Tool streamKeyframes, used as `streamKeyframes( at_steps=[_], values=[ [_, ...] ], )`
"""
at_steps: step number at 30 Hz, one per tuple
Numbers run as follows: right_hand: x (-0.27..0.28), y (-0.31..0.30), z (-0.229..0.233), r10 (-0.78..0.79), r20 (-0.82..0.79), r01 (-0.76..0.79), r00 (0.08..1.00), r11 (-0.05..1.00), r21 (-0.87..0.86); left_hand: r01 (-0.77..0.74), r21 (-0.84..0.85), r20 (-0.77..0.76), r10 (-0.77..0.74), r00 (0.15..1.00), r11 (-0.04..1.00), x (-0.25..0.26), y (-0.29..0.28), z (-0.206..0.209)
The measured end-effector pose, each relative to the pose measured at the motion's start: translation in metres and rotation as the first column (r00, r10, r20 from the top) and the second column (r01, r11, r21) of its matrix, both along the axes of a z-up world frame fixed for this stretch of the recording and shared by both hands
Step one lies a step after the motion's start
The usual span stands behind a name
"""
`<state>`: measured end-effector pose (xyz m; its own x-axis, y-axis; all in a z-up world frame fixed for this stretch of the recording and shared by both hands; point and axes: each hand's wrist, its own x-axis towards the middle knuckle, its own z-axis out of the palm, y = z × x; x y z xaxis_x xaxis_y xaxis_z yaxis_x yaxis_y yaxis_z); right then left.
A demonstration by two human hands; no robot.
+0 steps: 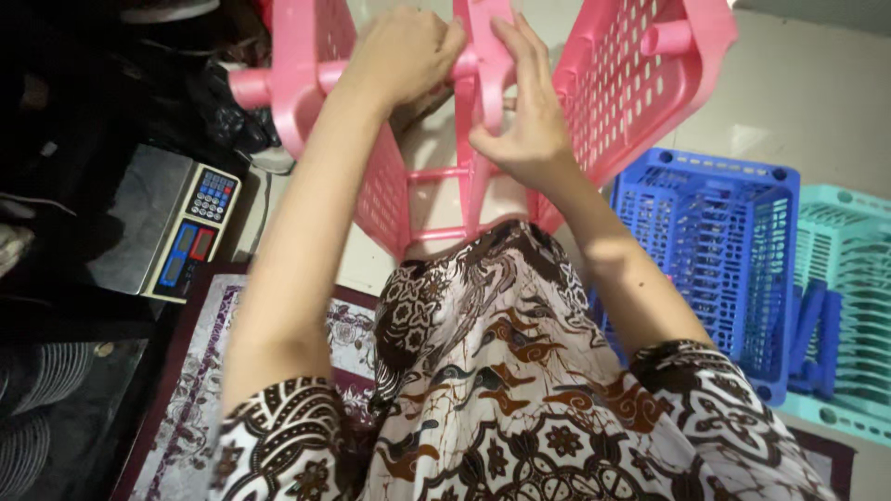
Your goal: The person assembles a pink plastic rack by inserting cylindrical pink rods into slots on the rack frame. The person repeatedly aligns and pushes the rods into place, adjusting the rack orientation as needed.
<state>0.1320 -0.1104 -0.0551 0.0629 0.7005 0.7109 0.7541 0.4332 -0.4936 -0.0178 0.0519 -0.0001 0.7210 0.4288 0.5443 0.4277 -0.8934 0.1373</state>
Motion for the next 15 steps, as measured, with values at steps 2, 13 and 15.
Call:
streamKeyframes(
  at_steps=[2, 13, 15],
  values=[
    [0.013, -0.007, 0.006, 0.006, 0.071, -0.007, 0.997, 1.0, 0.015, 0.031, -0.454, -0.176, -0.124, 0.977, 0.891, 0.007, 0.0, 0.017],
    [0.033, -0.007, 0.019, 0.072, -0.082, -0.079, 0.994, 0.993, -0.088, 0.013, -0.47, -0.371, -0.211, 0.904, 0.882, 0.015, -0.003, 0.033],
    [0.035, -0.006, 0.018, 0.041, -0.095, -0.053, 0.995, 0.99, -0.13, 0.136, -0.153, -0.288, -0.176, 0.941, 0.979, 0.014, -0.006, 0.023]
  ],
)
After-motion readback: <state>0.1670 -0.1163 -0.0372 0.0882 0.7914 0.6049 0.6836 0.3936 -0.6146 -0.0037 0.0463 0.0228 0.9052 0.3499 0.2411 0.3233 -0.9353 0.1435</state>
